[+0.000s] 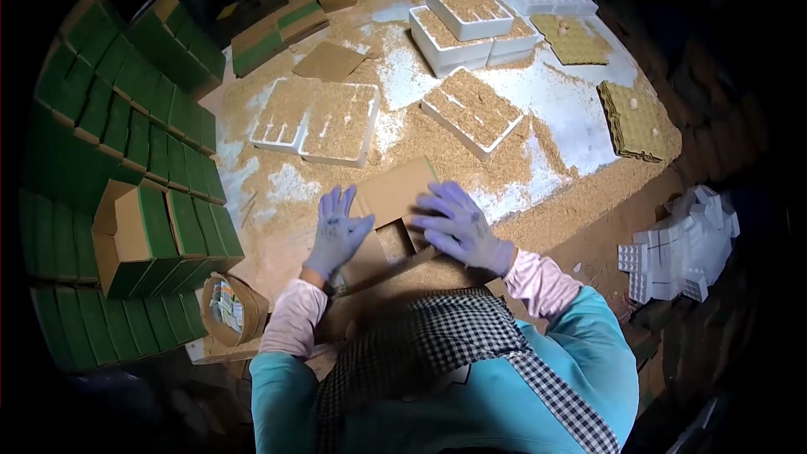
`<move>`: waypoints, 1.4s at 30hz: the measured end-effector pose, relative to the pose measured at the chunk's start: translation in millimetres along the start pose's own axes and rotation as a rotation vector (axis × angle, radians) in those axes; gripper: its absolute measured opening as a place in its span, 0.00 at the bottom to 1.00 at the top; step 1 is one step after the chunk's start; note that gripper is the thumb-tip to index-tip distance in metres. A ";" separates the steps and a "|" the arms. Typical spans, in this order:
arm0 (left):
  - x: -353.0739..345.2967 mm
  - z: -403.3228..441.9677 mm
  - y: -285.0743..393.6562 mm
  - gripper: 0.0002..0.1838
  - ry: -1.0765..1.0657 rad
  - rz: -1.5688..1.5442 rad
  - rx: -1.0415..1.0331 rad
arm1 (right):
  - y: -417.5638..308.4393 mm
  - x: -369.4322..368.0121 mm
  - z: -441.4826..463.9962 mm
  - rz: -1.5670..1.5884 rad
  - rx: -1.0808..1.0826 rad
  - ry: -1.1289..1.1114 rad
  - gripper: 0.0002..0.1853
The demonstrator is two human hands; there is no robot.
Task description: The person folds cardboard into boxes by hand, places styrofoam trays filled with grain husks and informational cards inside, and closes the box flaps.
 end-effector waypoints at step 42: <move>-24.1 -169.5 -72.8 0.37 0.586 -0.567 1.127 | 341.5 -125.0 -84.4 1.033 -1.298 1.194 0.22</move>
Point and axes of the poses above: each hand's wrist, its own z-axis towards the middle knuckle, its own x-axis out of the back of the hand, y = z × x, the point moved 4 cm from there along z, towards the middle knuckle, and after that the axes turned 1 degree about -z, right-handed, at the moved point
